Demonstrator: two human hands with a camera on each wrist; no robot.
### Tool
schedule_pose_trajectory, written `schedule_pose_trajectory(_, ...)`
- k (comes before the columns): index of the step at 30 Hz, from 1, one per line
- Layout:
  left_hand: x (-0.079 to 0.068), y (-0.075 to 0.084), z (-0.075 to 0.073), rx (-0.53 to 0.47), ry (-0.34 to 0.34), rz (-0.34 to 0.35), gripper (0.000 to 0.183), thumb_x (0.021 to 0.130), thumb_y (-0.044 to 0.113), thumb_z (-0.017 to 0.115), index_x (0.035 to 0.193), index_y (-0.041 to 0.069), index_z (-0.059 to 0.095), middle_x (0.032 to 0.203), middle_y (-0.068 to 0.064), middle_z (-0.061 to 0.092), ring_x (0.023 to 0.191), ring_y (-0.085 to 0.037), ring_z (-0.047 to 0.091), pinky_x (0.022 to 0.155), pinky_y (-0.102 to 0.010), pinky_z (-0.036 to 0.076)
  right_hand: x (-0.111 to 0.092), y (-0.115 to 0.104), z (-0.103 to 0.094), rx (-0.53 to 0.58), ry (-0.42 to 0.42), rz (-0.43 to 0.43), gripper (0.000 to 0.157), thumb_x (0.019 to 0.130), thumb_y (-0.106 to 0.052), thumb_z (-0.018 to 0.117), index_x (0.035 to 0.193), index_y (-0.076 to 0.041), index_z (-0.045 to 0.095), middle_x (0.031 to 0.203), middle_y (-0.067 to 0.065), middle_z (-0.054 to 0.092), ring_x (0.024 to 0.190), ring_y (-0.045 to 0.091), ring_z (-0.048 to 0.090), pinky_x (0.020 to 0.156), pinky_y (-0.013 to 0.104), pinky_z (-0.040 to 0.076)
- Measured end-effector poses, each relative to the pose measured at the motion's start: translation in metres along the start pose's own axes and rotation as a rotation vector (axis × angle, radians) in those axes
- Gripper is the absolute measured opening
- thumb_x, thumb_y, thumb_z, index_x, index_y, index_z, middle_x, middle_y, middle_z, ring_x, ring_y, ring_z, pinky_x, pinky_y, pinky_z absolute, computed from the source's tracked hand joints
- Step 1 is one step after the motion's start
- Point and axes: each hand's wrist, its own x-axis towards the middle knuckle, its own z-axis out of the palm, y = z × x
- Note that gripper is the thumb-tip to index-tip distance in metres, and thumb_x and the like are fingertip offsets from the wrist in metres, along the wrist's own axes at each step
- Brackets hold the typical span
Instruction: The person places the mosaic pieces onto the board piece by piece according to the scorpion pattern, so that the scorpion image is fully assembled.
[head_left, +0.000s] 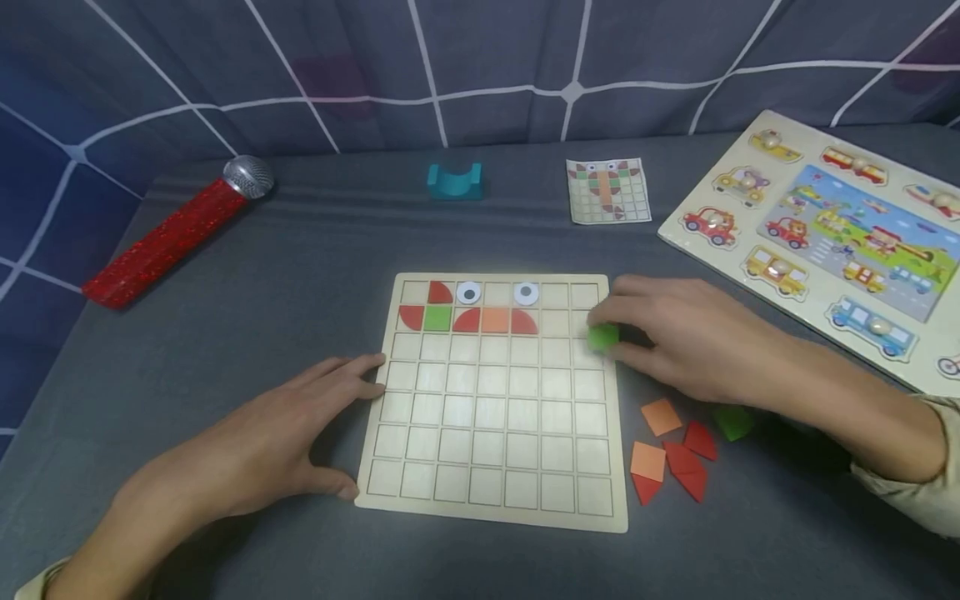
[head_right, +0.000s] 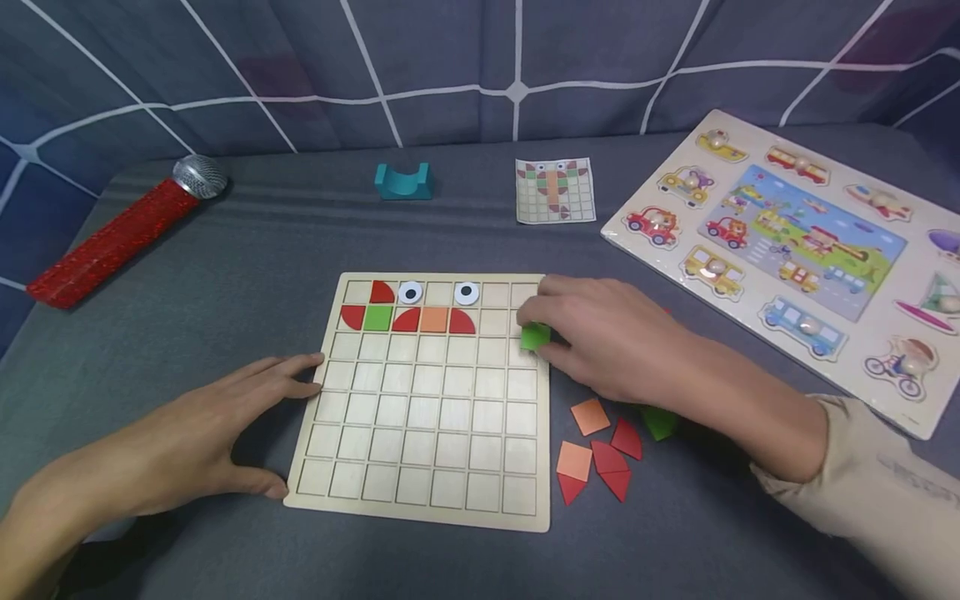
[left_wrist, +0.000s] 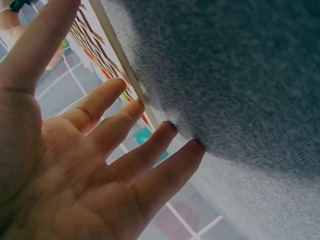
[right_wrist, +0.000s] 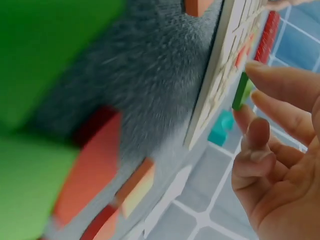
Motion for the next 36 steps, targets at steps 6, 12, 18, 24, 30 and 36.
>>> schedule_pose_trajectory(6,0.002,0.003,0.0,0.006,-0.004,-0.024,0.092,0.057,0.047,0.094,0.136,0.022,0.054,0.157,-0.003,0.033,0.141,-0.036,0.029,0.099,-0.061,0.042,0.028,-0.007,0.006,0.012,-0.017,-0.03,0.024,0.083,-0.006,0.075,0.106,-0.011,0.074,0.094,-0.001,0.062,0.074,0.013,0.055,0.066,0.034,0.048)
schedule_pose_trajectory(12,0.003,0.004,0.0,0.001,-0.01,-0.037,0.093,0.057,0.047,0.094,0.137,0.022,0.053,0.157,-0.002,0.032,0.141,-0.035,0.028,0.099,-0.061,0.041,0.042,-0.008,0.01,0.028,-0.036,-0.009,0.023,0.083,-0.004,0.073,0.105,-0.01,0.074,0.095,0.002,0.063,0.077,0.017,0.058,0.071,0.038,0.05)
schedule_pose_trajectory(18,0.003,0.004,0.0,-0.004,-0.018,-0.038,0.093,0.057,0.049,0.093,0.137,0.022,0.053,0.158,-0.002,0.031,0.141,-0.034,0.028,0.099,-0.061,0.041,0.046,-0.007,0.015,0.035,-0.022,-0.005,0.024,0.082,-0.001,0.073,0.103,-0.01,0.074,0.094,0.002,0.064,0.077,0.017,0.059,0.071,0.038,0.051)
schedule_pose_trajectory(24,0.002,0.003,0.0,-0.01,-0.014,-0.037,0.094,0.057,0.05,0.092,0.137,0.023,0.053,0.157,-0.003,0.032,0.141,-0.034,0.029,0.098,-0.061,0.042,0.048,-0.006,0.016,0.052,-0.033,-0.013,0.024,0.083,-0.002,0.072,0.105,-0.009,0.074,0.098,0.002,0.066,0.081,0.017,0.06,0.075,0.038,0.052)
schedule_pose_trajectory(30,0.002,0.004,0.001,0.002,0.002,-0.021,0.092,0.057,0.047,0.093,0.136,0.022,0.054,0.157,-0.003,0.032,0.14,-0.033,0.031,0.097,-0.059,0.044,0.048,-0.006,0.015,0.059,-0.052,-0.018,0.025,0.083,-0.001,0.071,0.106,-0.009,0.074,0.098,0.003,0.066,0.08,0.018,0.059,0.074,0.038,0.052)
schedule_pose_trajectory(36,0.003,0.004,0.001,0.002,-0.006,-0.024,0.093,0.057,0.047,0.093,0.136,0.022,0.054,0.158,-0.002,0.031,0.141,-0.033,0.03,0.098,-0.059,0.043,0.047,-0.006,0.015,0.05,-0.062,-0.024,0.025,0.083,-0.002,0.071,0.107,-0.01,0.074,0.098,0.002,0.065,0.08,0.017,0.059,0.073,0.037,0.051)
